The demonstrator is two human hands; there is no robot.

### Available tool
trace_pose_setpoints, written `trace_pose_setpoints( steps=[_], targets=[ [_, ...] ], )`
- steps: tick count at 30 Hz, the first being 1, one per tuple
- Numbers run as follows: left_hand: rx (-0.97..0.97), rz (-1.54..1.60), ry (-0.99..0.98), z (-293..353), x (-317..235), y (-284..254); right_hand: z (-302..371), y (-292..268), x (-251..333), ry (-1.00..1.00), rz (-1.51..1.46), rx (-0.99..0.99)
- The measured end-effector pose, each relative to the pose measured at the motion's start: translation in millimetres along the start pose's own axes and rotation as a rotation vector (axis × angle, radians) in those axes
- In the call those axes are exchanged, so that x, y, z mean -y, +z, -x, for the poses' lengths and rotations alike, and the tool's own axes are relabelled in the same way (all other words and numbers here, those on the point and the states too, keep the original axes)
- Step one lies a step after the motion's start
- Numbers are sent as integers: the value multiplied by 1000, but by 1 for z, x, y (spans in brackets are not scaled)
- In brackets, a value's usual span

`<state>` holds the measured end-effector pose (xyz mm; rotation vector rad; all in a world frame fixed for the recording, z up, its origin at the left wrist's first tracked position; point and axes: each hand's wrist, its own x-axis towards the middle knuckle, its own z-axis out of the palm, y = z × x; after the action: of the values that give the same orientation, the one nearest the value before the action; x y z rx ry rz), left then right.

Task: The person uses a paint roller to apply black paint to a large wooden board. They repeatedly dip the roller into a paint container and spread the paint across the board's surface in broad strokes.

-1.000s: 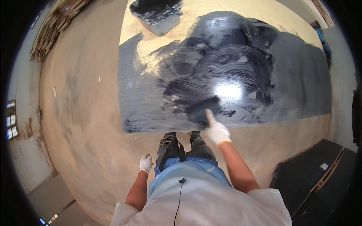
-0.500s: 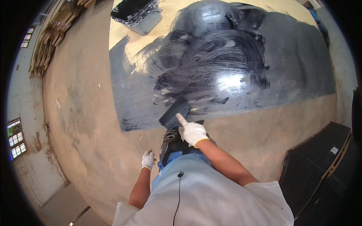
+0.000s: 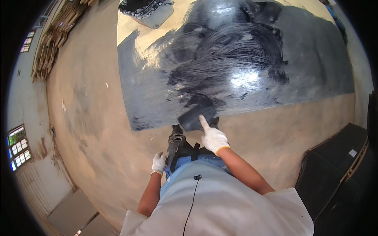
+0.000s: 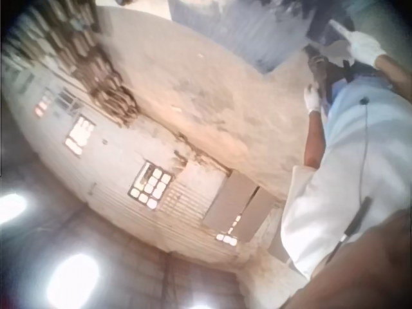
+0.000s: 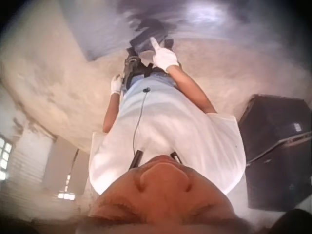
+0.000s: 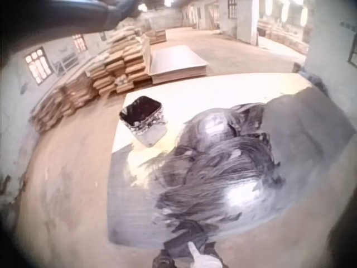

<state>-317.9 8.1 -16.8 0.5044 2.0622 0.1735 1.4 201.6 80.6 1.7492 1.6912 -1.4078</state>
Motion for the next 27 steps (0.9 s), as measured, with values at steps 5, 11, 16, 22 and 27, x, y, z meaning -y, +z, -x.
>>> trace_pose_setpoints(
  steps=[5, 11, 16, 22, 27],
  targets=[
    [26, -114, 135, -36, 27, -44, 19, 26, 13, 145, -77, -39],
    [156, -95, 73, -90, 36, -103, -31, 55, 125, 70, -188, -103],
    [157, -3, 19, -145, 59, -196, -71, 47, 196, 41, -237, -174],
    [129, -1, 52, -193, 99, -266, -59, 40, 152, 189, -356, -379],
    [228, -98, -73, -186, 111, -251, 2, 128, 156, 255, -348, -279]
  ],
)
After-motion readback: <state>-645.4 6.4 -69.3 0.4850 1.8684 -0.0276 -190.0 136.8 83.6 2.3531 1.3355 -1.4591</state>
